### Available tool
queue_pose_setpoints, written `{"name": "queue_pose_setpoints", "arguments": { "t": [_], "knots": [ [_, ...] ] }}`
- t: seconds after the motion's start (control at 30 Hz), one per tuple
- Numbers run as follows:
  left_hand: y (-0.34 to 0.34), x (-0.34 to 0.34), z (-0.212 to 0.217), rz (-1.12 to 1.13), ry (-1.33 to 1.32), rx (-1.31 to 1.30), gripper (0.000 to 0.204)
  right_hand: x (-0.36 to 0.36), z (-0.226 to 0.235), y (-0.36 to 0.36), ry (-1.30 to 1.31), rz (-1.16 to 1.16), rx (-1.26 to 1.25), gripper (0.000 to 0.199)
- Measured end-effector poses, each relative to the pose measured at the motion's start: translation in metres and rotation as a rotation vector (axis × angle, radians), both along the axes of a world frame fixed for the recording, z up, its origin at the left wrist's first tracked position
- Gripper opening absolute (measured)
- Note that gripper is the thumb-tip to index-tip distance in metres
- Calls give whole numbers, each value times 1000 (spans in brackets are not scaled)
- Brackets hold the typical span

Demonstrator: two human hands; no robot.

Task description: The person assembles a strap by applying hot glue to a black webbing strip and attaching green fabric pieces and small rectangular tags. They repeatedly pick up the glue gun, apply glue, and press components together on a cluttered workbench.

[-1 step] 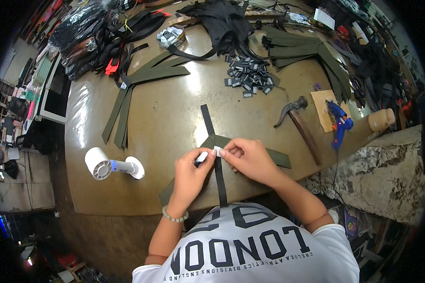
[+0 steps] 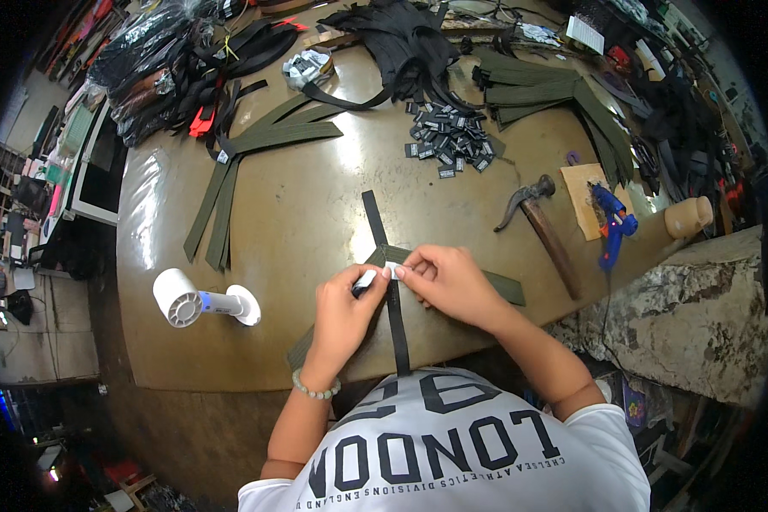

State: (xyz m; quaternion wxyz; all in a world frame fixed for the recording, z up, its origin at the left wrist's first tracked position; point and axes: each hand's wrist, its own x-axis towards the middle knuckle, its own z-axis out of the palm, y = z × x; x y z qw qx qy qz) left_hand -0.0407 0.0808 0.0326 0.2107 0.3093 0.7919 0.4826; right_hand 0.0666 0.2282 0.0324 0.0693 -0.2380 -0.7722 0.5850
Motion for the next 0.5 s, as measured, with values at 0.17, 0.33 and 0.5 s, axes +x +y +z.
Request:
{"name": "queue_pose_setpoints", "arguments": {
  "t": [0.17,0.33,0.5],
  "knots": [
    [16,-13,-6,-23,149,-172,27,-22,-9,20,-176,83,-38,29],
    [17,-16,-8,12,100,-200,31,-24,-12,21,-199,73,-84,28],
    [20,-22,-18,62,113,-118,33,-23,-14,21,-183,60,-118,28]
  ]
}}
